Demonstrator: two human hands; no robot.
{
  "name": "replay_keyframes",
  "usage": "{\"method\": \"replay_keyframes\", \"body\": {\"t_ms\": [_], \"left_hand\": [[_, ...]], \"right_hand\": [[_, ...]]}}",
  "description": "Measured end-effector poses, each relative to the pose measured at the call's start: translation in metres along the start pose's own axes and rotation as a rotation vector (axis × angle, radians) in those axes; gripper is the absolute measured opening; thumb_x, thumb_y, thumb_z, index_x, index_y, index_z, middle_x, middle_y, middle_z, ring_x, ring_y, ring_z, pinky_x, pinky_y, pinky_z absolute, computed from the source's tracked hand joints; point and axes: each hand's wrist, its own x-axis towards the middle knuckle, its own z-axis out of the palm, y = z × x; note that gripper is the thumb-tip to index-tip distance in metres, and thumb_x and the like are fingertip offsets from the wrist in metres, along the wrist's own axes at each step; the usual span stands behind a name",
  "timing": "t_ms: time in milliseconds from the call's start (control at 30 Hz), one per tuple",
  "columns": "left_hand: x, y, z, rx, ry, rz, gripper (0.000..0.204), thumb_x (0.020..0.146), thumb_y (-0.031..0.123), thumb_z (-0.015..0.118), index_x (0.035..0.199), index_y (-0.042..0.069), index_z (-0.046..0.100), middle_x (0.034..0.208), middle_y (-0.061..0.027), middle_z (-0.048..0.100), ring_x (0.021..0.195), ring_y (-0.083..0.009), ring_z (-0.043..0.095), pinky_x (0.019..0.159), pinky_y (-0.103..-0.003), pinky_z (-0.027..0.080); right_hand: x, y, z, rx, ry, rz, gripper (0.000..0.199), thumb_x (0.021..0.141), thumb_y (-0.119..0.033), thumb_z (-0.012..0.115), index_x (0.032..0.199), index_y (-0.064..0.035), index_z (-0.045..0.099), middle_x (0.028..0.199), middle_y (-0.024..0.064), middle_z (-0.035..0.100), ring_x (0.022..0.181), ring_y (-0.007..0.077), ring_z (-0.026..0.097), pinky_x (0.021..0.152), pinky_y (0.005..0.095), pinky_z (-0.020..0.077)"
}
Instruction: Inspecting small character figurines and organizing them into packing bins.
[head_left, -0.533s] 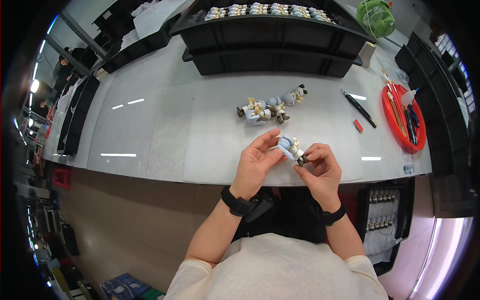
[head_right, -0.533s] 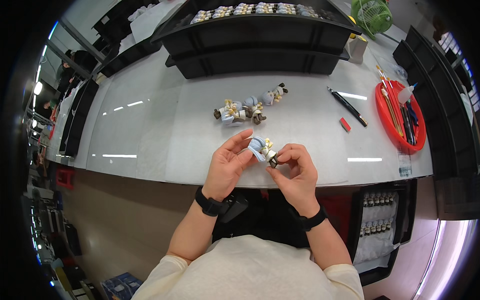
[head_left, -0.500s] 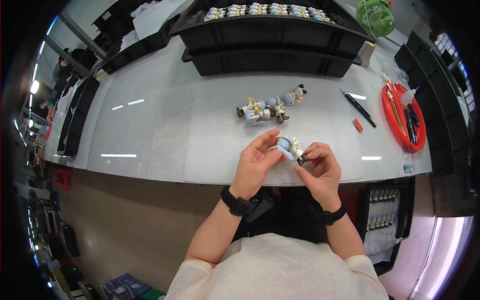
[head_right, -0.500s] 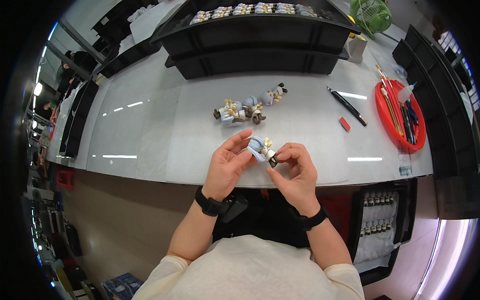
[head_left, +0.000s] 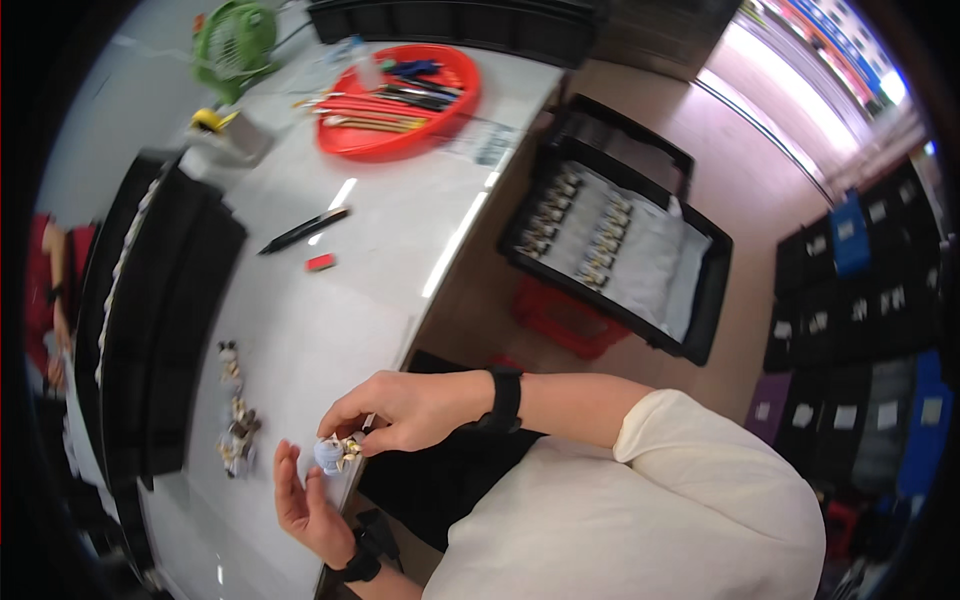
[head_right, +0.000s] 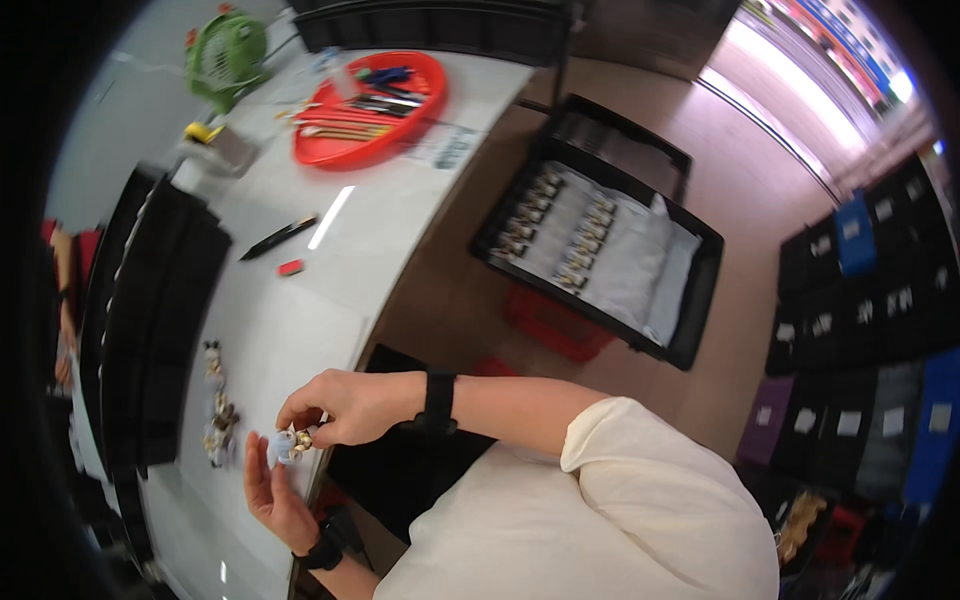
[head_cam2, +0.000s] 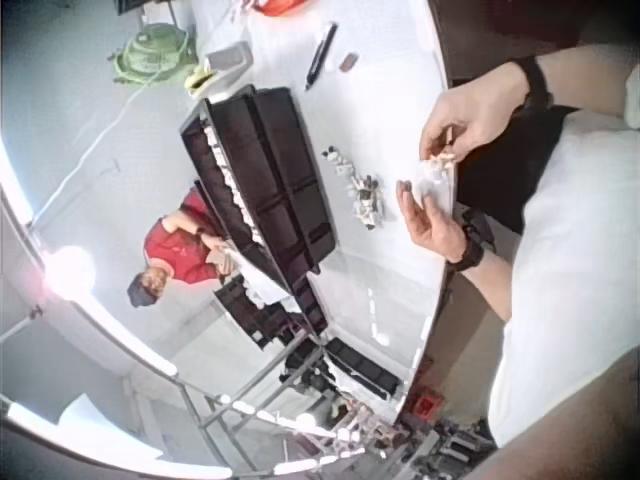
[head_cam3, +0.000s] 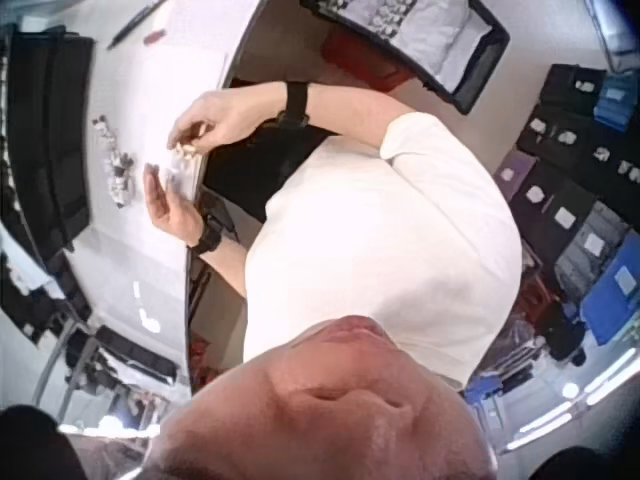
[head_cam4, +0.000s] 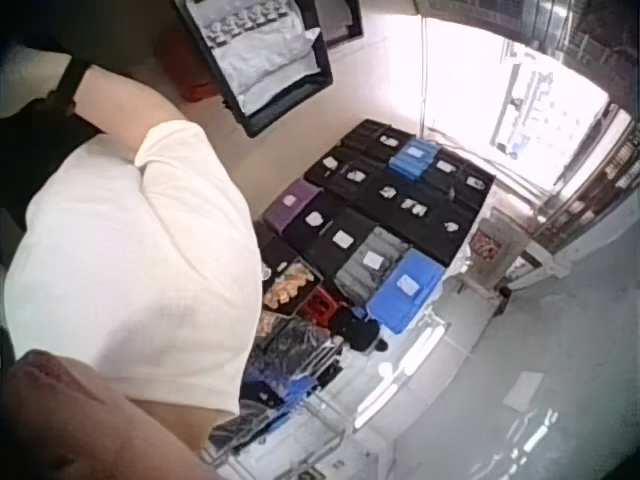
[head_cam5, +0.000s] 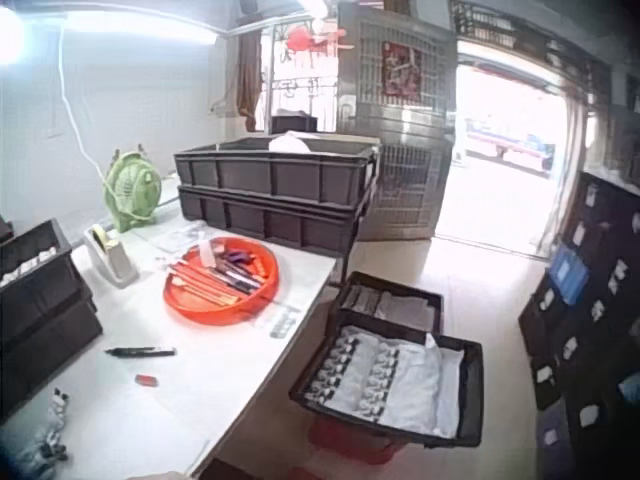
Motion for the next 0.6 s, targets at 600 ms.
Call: {"method": "replay_keyframes", "body": {"t_ms": [600], "left_hand": [[0.004,-0.001,0.000,0.068,0.121,-0.170,0.026,0.085,-0.001,0.046,0.110,-0.003,0.050,0.112,-0.0089,0.053,0.091,-0.0113,0.053,0.080,-0.021,0.044]], "right_hand": [[-0.437,0.166,-0.184,-1.036,0.672,1.230,0.036,0.054,-0.006,0.070,0.087,-0.0046,0.056,0.075,0.0135,0.060,0.075,0.0282,0.059,0.068,0.0328,0.0459]]}}
